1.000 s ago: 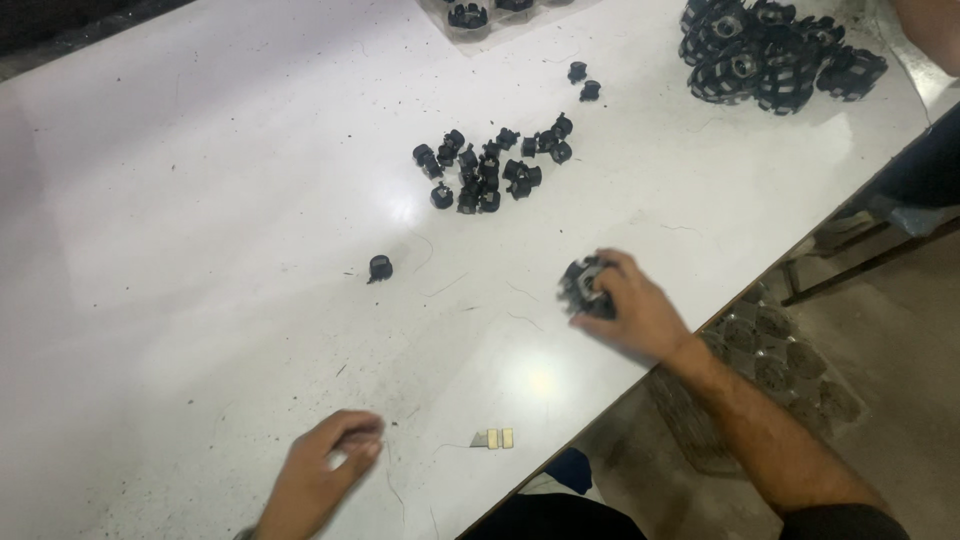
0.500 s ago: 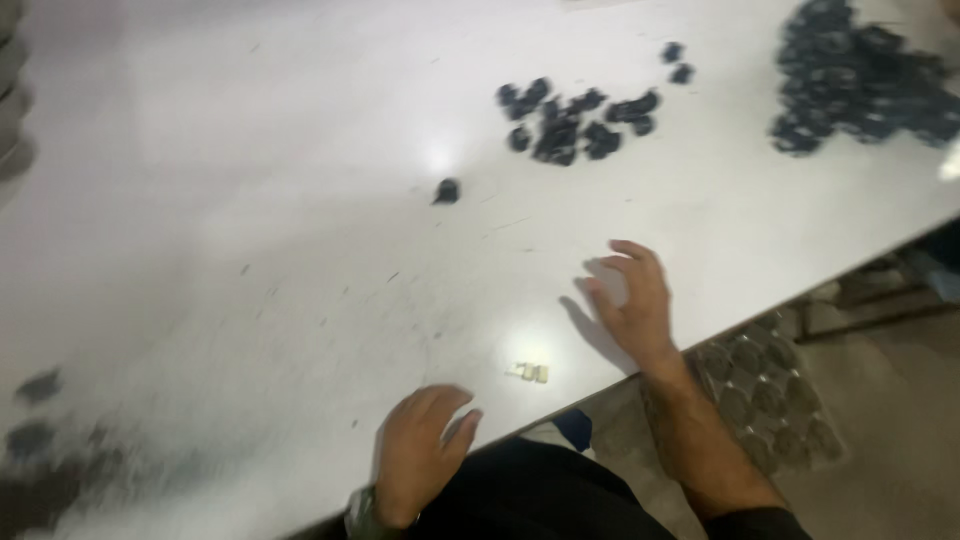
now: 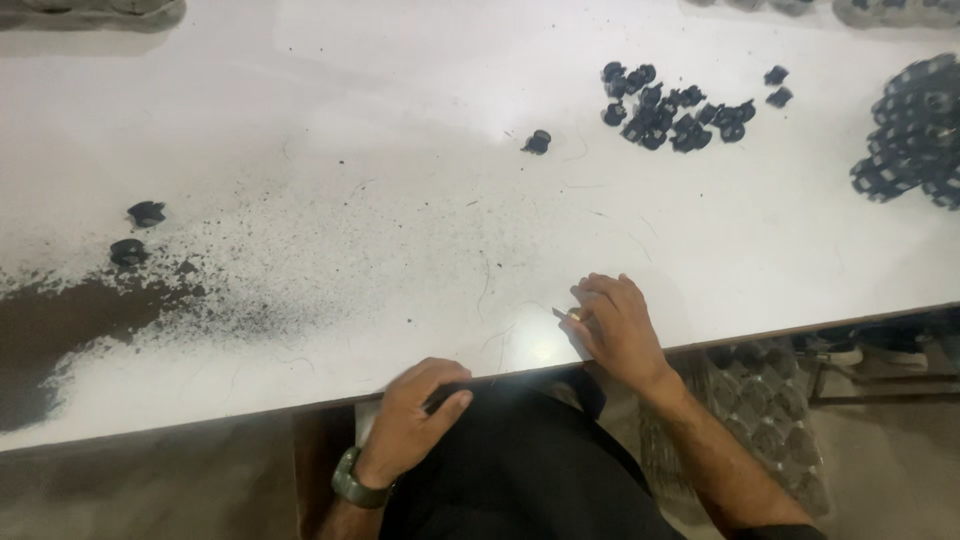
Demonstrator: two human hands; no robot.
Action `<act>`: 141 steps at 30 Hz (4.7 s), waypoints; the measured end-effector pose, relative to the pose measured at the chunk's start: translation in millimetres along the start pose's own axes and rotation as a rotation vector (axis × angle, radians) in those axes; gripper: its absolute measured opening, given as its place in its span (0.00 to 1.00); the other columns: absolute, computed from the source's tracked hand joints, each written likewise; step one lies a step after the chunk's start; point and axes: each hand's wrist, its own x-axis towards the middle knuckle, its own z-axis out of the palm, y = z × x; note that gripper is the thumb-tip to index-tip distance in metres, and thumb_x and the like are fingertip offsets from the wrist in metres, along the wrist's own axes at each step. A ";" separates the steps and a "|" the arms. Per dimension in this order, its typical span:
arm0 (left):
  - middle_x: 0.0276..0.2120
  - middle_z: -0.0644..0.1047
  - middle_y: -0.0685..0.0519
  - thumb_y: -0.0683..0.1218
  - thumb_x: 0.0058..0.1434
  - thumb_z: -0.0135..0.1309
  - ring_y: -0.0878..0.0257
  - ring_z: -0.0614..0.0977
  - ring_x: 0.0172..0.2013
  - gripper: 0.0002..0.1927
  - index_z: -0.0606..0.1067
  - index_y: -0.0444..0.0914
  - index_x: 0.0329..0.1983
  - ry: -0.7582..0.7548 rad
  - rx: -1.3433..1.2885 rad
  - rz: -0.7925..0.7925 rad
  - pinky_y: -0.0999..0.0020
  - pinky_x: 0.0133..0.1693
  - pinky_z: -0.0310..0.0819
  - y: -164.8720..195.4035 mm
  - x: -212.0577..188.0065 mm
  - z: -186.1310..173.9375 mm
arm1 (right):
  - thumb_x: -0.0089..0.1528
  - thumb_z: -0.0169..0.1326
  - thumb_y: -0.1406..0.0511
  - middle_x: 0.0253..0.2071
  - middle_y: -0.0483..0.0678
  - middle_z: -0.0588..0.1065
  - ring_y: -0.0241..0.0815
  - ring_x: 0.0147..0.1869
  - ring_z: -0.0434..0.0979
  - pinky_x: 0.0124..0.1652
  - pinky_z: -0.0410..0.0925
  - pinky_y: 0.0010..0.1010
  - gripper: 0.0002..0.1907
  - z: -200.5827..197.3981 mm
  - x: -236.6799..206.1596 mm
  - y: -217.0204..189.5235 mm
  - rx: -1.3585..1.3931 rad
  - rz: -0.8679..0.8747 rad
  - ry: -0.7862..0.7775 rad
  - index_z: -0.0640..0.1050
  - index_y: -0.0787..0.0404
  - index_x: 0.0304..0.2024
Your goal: The person sits at a white workbench and fits small light-colored pads into black toothed mechanical parts, using a small blade to trim and press the pads into place. They work on the parts one at a time and set finished parts aside on the table.
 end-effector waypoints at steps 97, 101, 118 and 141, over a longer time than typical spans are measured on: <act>0.73 0.58 0.30 0.66 0.56 0.62 0.33 0.60 0.69 0.49 0.65 0.37 0.75 0.431 1.191 -0.224 0.38 0.64 0.58 -20.0 117.9 -273.6 | 0.64 0.45 0.65 0.57 0.49 0.75 0.51 0.58 0.78 0.54 0.76 0.54 0.13 50.8 38.5 -21.7 0.871 0.785 -0.204 0.73 0.49 0.50; 0.75 0.61 0.42 0.58 0.67 0.54 0.43 0.64 0.72 0.29 0.72 0.44 0.69 0.299 1.106 -0.416 0.43 0.67 0.60 -26.8 170.2 -254.5 | 0.63 0.55 0.70 0.57 0.49 0.77 0.54 0.69 0.72 0.70 0.53 0.61 0.09 63.5 38.1 -60.0 0.450 -0.059 -0.133 0.76 0.58 0.46; 0.71 0.54 0.39 0.62 0.67 0.48 0.42 0.56 0.70 0.35 0.61 0.39 0.71 -0.370 0.830 0.001 0.41 0.66 0.47 -4.1 163.6 35.2 | 0.68 0.52 0.66 0.47 0.53 0.77 0.48 0.57 0.78 0.59 0.72 0.48 0.05 55.5 -21.6 25.7 1.116 0.456 0.256 0.74 0.61 0.43; 0.79 0.51 0.38 0.74 0.71 0.35 0.39 0.50 0.80 0.46 0.60 0.37 0.78 -0.280 0.188 0.340 0.37 0.74 0.50 36.2 63.9 95.3 | 0.71 0.41 0.63 0.57 0.55 0.74 0.49 0.72 0.72 0.74 0.62 0.48 0.09 38.7 -2.9 -42.1 1.522 0.376 0.523 0.67 0.59 0.51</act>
